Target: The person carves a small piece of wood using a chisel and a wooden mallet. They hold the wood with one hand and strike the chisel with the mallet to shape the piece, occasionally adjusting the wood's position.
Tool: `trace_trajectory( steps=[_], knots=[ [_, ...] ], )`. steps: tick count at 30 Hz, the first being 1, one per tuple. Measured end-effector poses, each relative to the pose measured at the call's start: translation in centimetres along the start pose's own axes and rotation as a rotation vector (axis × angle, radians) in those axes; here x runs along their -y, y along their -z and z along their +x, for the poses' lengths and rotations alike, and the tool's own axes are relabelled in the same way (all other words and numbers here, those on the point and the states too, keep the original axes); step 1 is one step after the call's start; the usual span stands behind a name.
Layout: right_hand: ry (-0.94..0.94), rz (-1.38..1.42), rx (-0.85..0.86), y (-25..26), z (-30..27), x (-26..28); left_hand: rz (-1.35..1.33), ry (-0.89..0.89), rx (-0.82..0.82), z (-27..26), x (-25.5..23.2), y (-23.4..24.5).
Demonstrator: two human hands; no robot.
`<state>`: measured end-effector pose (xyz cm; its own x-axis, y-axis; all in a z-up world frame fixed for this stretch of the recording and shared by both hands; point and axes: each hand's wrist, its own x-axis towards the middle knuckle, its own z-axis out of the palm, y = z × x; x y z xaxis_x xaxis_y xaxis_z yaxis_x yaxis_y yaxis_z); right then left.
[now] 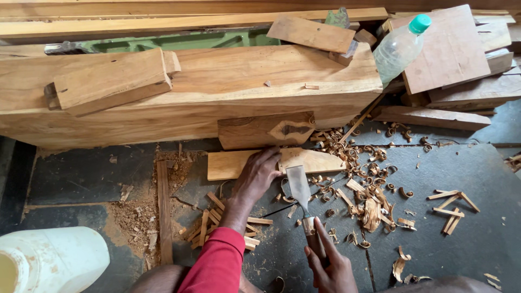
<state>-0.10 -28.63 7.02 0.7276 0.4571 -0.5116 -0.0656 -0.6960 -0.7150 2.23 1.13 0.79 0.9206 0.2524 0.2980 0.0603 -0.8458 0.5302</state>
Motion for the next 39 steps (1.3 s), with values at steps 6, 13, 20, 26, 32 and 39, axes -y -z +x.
trace_trajectory(
  steps=[6, 13, 20, 26, 32, 39],
  knots=[
    [-0.080, -0.006, 0.033, -0.8, 0.1, 0.5, -0.110, 0.064, 0.077, -0.2, 0.0, 0.2],
    [-0.003, -0.019, 0.034, -1.8, -0.5, 0.9, 0.123, 0.215, 0.291, 0.4, -2.0, 3.1],
    [-0.038, -0.050, -0.008, -2.2, -0.8, 1.1, -0.012, 0.321, 0.213, -0.1, -2.2, 3.4],
    [-0.068, -0.005, -0.003, -1.7, -0.9, 1.2, 0.072, 0.214, 0.180, -0.7, -1.0, 1.5],
    [0.031, -0.011, -0.031, -1.4, -0.8, 0.8, 0.085, 0.186, 0.169, -0.8, -0.5, 1.0],
    [0.099, -0.024, -0.032, -2.0, -0.6, 0.6, 0.176, 0.163, 0.203, -1.3, -0.4, 1.0]
  ],
)
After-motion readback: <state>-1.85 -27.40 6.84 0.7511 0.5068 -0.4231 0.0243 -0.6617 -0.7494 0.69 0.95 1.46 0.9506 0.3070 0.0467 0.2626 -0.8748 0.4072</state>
